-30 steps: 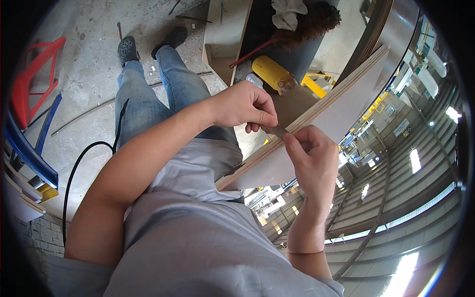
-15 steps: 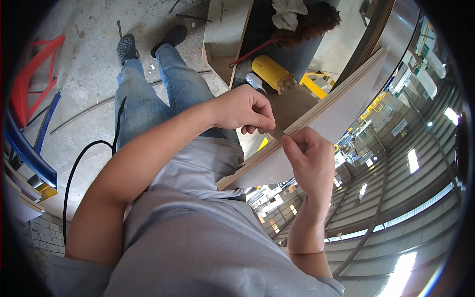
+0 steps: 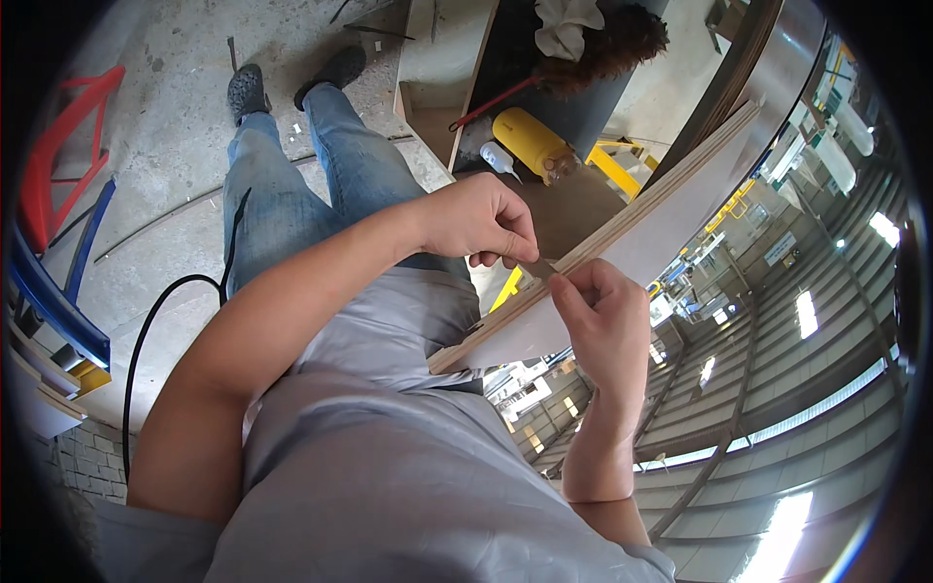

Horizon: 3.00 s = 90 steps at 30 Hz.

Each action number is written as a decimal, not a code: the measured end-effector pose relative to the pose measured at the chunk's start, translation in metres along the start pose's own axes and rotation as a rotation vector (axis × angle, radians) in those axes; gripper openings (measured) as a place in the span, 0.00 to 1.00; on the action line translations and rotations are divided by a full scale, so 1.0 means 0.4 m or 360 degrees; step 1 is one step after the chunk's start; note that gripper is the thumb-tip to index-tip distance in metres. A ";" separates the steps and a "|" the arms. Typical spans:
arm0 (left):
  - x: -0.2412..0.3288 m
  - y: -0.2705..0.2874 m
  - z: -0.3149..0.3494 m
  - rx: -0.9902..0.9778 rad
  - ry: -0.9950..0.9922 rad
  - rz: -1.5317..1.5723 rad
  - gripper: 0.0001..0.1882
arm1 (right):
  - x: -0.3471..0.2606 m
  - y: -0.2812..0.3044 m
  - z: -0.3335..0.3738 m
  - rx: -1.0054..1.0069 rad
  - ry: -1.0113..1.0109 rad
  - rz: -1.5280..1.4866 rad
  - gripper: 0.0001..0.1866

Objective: Applying and trimming edge banding on a wooden furniture panel.

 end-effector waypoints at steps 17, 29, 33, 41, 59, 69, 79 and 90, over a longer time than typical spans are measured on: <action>0.061 0.003 -0.023 0.0025 -0.0128 -0.0043 0.07 | 0.020 0.028 0.006 0.0244 -0.0147 -0.0075 0.11; 0.027 0.004 -0.031 -0.0032 -0.0038 -0.0049 0.07 | 0.008 0.021 -0.007 0.0126 -0.0056 0.0057 0.10; 0.018 0.001 -0.031 -0.0057 -0.0034 -0.0014 0.07 | 0.011 0.016 -0.004 0.0115 -0.0044 0.0015 0.10; 0.019 0.002 -0.026 -0.0055 -0.0043 -0.0059 0.06 | -0.003 0.015 -0.005 0.0061 0.0014 0.0119 0.10; -0.001 0.002 -0.023 -0.0103 0.0004 -0.0036 0.06 | -0.012 0.003 -0.002 -0.0004 -0.0039 0.0151 0.09; -0.002 0.002 -0.021 -0.0110 -0.0001 -0.0026 0.06 | -0.011 0.003 0.001 0.0011 -0.0034 0.0112 0.09; -0.003 0.000 -0.023 -0.0147 0.0014 -0.0083 0.06 | -0.001 -0.001 0.006 0.0013 -0.0144 0.0039 0.09; -0.011 0.000 -0.022 -0.0158 0.0038 -0.0071 0.05 | 0.009 -0.010 0.014 0.0041 -0.0174 -0.0026 0.11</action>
Point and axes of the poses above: each hand's wrist, its own z-axis away from the middle knuckle, its own y-axis out of the back of the hand, x = y × z, the point moved 7 cm from there along -z, towards the middle knuckle, and after that the axes turned 10 degrees about y, right-handed, at the moved point
